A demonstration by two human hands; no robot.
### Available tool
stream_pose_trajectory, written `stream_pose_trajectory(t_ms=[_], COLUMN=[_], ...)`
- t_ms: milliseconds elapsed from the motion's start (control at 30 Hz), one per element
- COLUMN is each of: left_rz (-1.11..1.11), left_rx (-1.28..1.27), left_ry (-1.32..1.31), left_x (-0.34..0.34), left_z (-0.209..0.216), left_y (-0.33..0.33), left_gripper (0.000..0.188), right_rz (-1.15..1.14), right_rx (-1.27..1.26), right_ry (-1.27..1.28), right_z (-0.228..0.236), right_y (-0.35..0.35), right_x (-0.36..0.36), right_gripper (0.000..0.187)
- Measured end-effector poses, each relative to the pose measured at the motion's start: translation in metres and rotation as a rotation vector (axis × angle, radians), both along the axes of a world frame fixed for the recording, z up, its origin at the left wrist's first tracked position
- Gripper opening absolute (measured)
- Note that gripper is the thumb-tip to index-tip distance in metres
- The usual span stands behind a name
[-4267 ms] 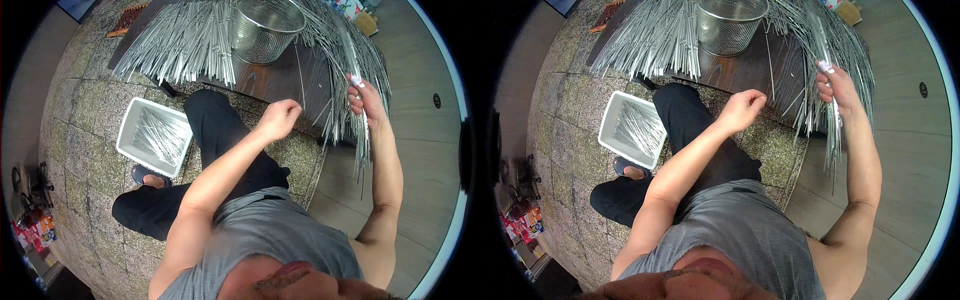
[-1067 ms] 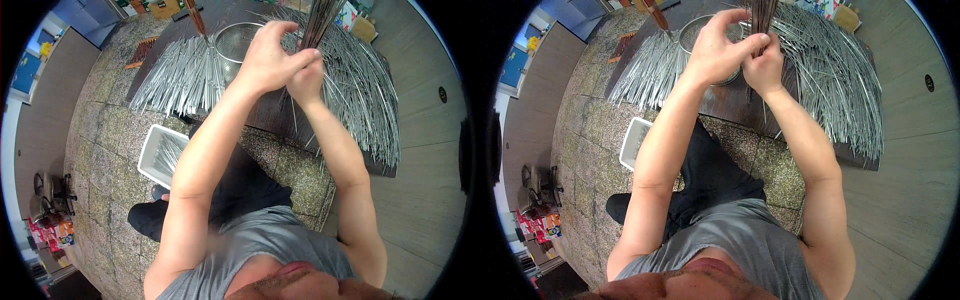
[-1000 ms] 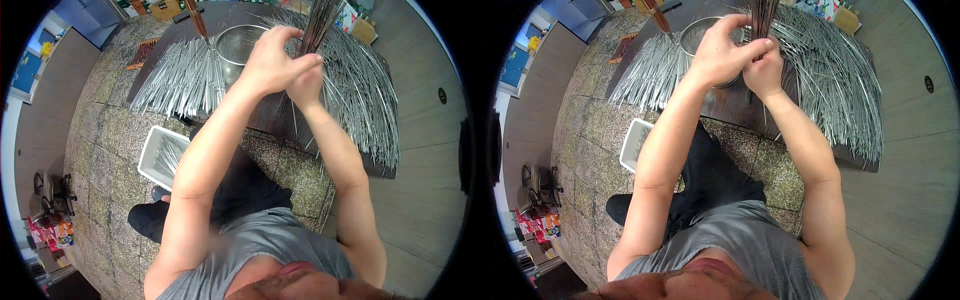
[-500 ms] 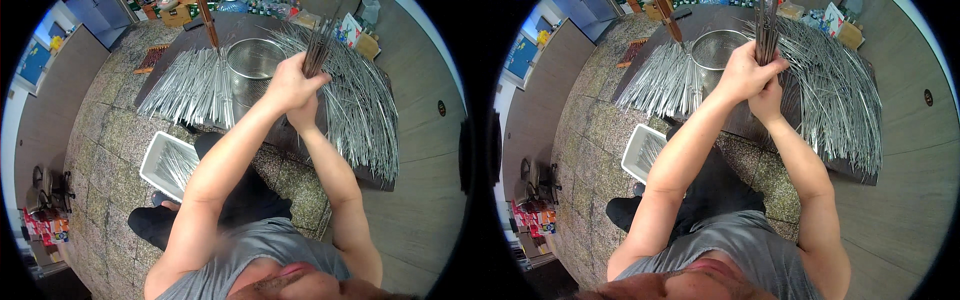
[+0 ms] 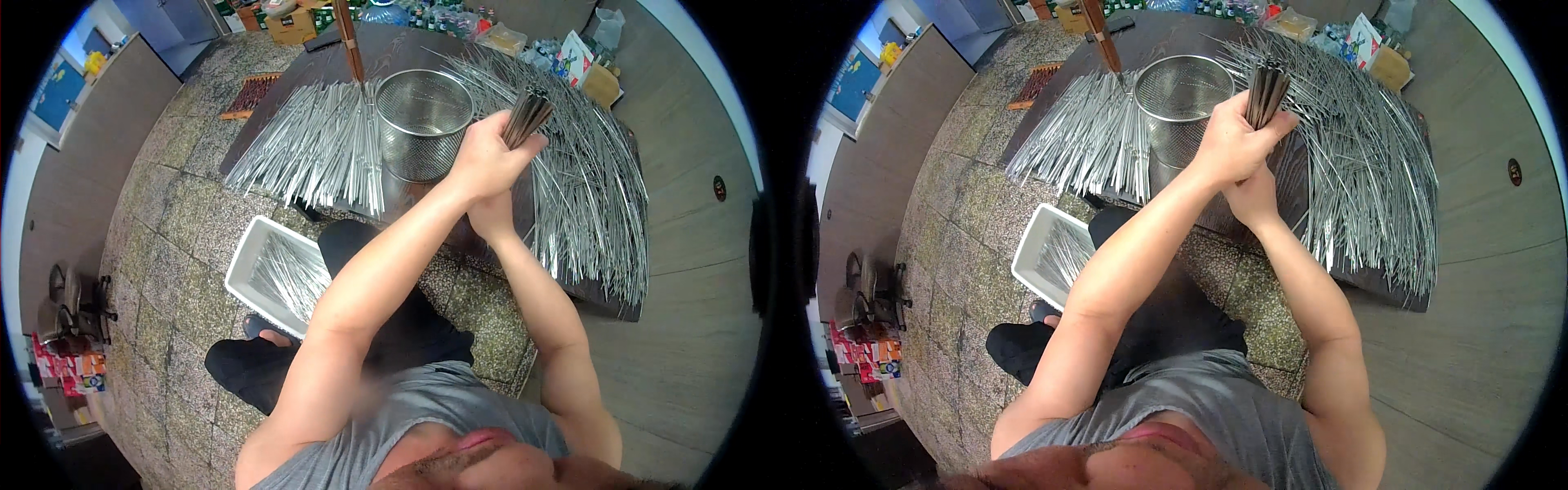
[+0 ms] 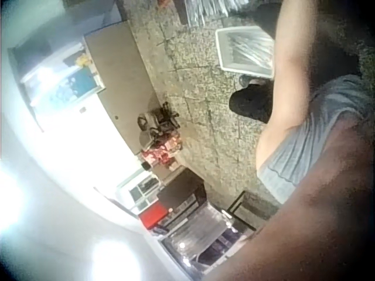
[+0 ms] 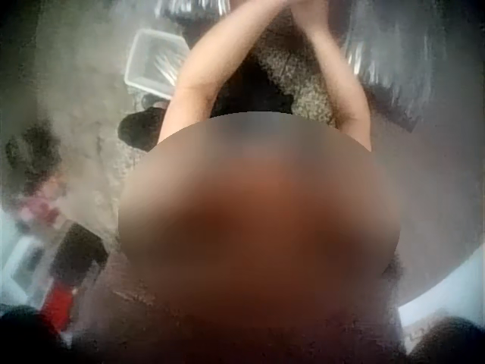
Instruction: The person picks up groups of metal rods from a table, bundles them together, and places them into a plastic container.
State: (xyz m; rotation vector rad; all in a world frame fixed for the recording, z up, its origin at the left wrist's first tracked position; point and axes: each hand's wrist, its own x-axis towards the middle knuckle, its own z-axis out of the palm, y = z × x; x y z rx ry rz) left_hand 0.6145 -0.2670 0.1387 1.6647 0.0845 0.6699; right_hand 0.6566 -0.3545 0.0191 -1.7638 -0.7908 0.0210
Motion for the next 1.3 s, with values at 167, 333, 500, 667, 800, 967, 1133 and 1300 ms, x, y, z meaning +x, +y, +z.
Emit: stream_pose_trajectory(t_ms=[167,333,500,667,800,967,1133,1300], left_rz=[0.013,0.055,0.084,0.067,0.101,0.153,0.134,0.003], left_rx=[0.026,0.021,0.23,0.15,0.097,0.086,0.105,0.102], left_ry=[-0.067,-0.185,-0.273,-0.206,-0.036,0.01,-0.076,-0.08], left_x=[0.003,0.006,0.018,0.003,-0.002,0.01,0.014,0.01], left_z=[-0.003,-0.006,-0.031,-0.034,-0.075,-0.098,-0.09,-0.073], left_y=[-0.003,-0.008,-0.004,-0.016,-0.016,-0.021,-0.024,-0.028], left_gripper=[0.024,0.021,0.025,0.022,0.024,0.021,0.02,0.02], right_rz=[0.267,0.263,0.53,0.555,0.616,0.828,0.73,0.867], right_rx=[0.133,0.519,-0.038,-0.082,0.113,0.426,0.489,0.405], right_ry=[-0.119,0.102,0.168,0.154,0.172,0.339,0.27,0.245], right_z=[0.031,0.118,0.169,0.173,0.153,0.141,0.15,0.17], right_y=[-0.048,-0.051,-0.022,-0.021,-0.019,-0.009,-0.008,-0.022], right_x=[0.007,0.033,0.031,0.035,0.034,0.028,0.018,0.019], right_gripper=[0.065,0.074,0.051,0.024,0.02,0.018,0.021,0.031])
